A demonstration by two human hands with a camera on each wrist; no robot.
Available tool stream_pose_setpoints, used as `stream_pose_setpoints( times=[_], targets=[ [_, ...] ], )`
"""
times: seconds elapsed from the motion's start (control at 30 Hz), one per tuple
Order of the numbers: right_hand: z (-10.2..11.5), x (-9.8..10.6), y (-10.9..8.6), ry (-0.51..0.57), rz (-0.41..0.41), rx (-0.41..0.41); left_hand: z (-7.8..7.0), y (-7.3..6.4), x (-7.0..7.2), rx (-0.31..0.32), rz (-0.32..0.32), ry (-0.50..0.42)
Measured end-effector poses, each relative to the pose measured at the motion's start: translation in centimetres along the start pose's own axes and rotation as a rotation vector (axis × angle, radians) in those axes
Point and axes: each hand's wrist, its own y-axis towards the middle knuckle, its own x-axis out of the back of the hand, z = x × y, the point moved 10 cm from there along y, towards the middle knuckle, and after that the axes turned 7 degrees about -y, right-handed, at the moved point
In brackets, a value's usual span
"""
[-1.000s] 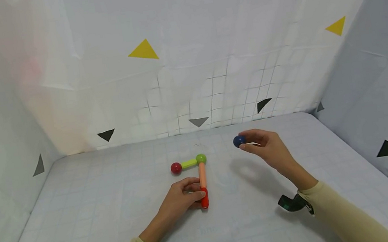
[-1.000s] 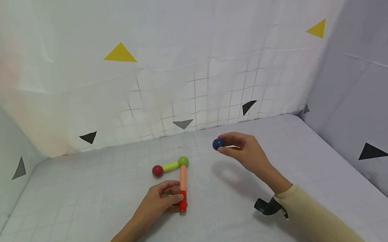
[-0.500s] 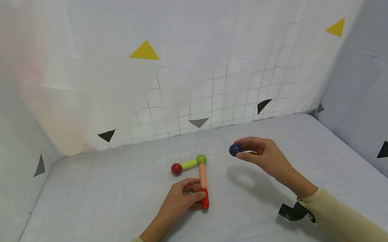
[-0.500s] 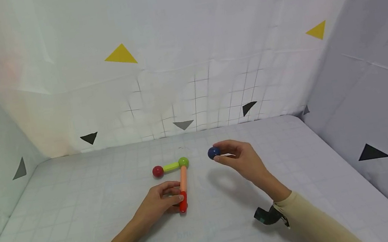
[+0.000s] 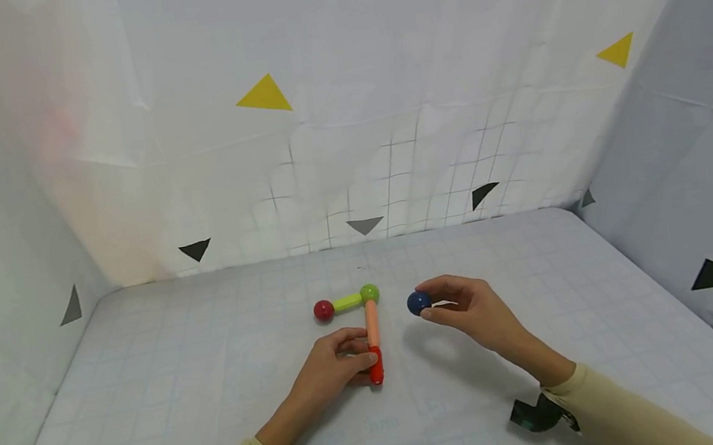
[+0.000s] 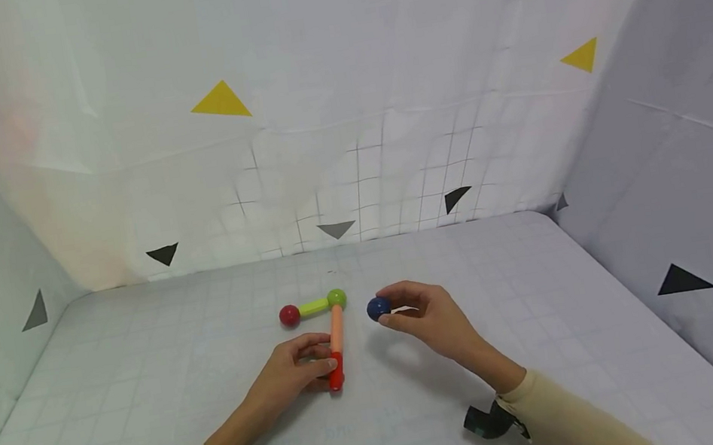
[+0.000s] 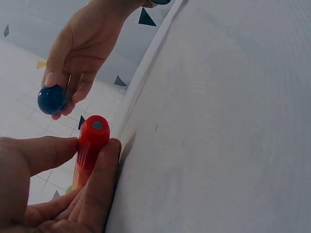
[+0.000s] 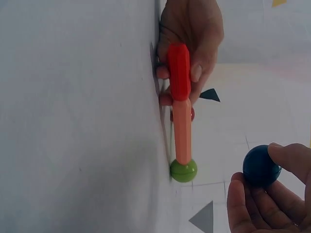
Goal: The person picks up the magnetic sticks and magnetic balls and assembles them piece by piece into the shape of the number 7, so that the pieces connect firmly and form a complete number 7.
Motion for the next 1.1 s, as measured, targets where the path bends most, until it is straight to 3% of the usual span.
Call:
stream_pose_setpoints(
  times=[0.5,0.87,1.1],
  targets=[
    [1.0,-3.5,-1.4,0.106,0.095,0.036,0.0,-0.2,-0.2,0.004,-0.003,-0.001],
    [1.6,-5.0,-2.3,0.022,0.124,0.043,-0.4,-0.2,-0.2,-0.009,0.006,0.009],
    [2.1,-6.4,-2.9,0.044,0.159,0.092,-0.4,-0.3,0.0,-0.014,0.006,0.015]
  ],
)
